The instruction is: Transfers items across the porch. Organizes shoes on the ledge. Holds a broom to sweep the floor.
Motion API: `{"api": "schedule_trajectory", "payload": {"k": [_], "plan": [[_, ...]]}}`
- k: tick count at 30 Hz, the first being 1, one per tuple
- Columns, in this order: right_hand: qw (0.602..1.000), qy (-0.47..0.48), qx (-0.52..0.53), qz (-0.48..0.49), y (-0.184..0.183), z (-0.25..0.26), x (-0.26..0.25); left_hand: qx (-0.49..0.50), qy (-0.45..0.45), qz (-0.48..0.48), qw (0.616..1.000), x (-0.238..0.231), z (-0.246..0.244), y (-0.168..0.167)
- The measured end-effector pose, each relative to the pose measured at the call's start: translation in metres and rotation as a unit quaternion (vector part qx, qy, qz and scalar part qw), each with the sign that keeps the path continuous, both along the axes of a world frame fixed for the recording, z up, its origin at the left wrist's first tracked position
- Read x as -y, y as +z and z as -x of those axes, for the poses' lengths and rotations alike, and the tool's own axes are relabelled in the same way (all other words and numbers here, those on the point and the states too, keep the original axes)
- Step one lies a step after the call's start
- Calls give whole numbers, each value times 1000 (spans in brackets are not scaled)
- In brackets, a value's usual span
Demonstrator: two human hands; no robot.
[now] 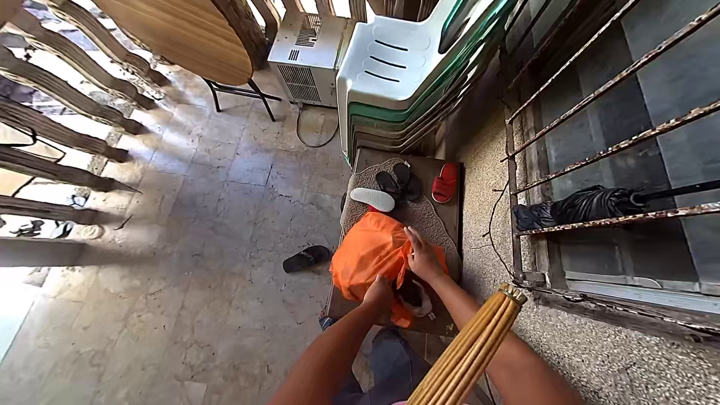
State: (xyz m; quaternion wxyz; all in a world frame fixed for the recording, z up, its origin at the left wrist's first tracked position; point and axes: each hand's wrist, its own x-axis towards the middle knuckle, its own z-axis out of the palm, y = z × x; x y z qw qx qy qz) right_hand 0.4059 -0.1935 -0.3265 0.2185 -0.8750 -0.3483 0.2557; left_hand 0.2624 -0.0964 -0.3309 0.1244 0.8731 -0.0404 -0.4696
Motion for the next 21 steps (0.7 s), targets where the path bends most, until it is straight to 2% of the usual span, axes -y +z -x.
{"api": "schedule_trajectory", "payload": {"k": [2,4,7,9,11,16,19,21], "plan": [[999,-29,10,-25,-1,-2,4,10,27,-27,999,-16,-9,25],[999,16,33,-23,0,7,12,39,114,-30,992,-44,-5,52],[990,118,10,73,-2,30,17,74,205,-35,975,-82,26,77],[983,137,21,117,-13,35,12,97,231,-48,967,-92,45,87],[980,148,44,129,-9,34,-3,109,265,-47,957,-93,51,102],[955,193,33,225,22,50,-40,144,276,-39,949,-86,55,113],[934,235,-21,268,16,71,-51,133,264,-31,955,-80,54,116],[929,230,-31,288,6,75,-59,135,265,-17,954,-75,52,116]]}}
